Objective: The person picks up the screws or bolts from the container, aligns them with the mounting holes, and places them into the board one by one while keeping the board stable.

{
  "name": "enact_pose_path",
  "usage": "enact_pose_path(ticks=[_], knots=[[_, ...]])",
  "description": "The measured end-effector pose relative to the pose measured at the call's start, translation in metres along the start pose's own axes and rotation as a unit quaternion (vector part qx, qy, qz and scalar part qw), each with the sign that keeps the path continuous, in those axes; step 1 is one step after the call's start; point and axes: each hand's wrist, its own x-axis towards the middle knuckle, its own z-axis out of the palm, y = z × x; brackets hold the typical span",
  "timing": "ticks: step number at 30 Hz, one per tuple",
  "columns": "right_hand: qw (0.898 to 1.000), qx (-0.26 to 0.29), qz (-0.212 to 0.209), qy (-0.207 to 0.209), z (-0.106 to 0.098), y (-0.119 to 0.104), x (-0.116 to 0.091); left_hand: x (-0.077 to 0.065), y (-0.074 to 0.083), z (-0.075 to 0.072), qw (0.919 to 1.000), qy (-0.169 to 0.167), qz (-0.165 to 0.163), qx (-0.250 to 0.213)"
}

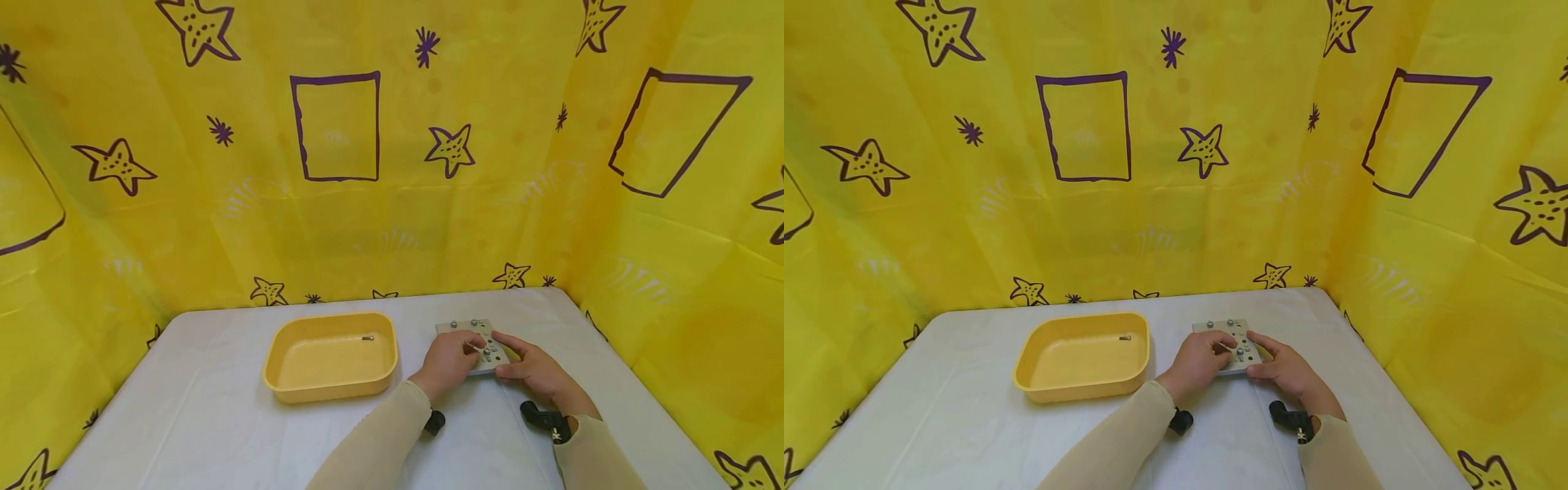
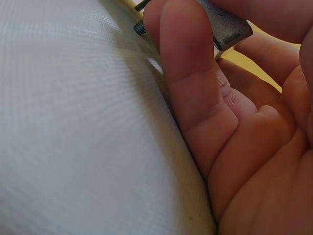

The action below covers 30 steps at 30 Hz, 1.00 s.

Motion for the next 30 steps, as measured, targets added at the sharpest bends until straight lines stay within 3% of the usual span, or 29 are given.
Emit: enact_pose_path(ticks=[3, 5, 10, 13, 15, 19, 21, 23, 27, 30], knots=[[1.000, -0.007, 0.005, 0.005, 0.001, -0.001, 0.000, -0.002, 0.004, -0.001, 0.9986, 0.025, -0.028, -0.036], [1.000, -0.009, 0.010, 0.002, 0.002, -0.001, 0.000, -0.004, 0.009, -0.003, 0.9933, 0.057, -0.061, -0.080], [1.000, -0.002, 0.028, 0.006, 0.002, -0.002, -0.001, -0.015, 0.021, -0.024, 0.9628, 0.131, -0.143, -0.189], [1.000, -0.003, 0.025, 0.005, 0.001, -0.002, 0.000, -0.025, 0.021, -0.049, 0.9541, 0.146, -0.163, -0.205], [1.000, -0.006, 0.020, 0.000, 0.000, -0.001, 0.001, -0.031, 0.018, -0.069, 0.9587, 0.143, -0.168, -0.179], [1.000, -0.012, 0.015, -0.003, 0.000, 0.000, 0.002, -0.044, 0.007, -0.111, 0.9763, 0.104, -0.187, -0.034], [1.000, -0.012, 0.015, -0.002, 0.000, 0.000, 0.002, -0.049, -0.001, -0.129, 0.9751, 0.074, -0.206, 0.037], [1.000, -0.017, 0.014, -0.001, 0.000, 0.000, 0.002, -0.053, -0.011, -0.144, 0.9706, 0.051, -0.222, 0.076], [0.999, -0.028, 0.016, 0.002, -0.001, -0.001, 0.002, -0.057, -0.036, -0.162, 0.9645, 0.022, -0.242, 0.104], [0.999, -0.027, 0.019, 0.002, -0.001, 0.000, 0.002, -0.058, -0.051, -0.164, 0.9629, 0.005, -0.248, 0.107]])
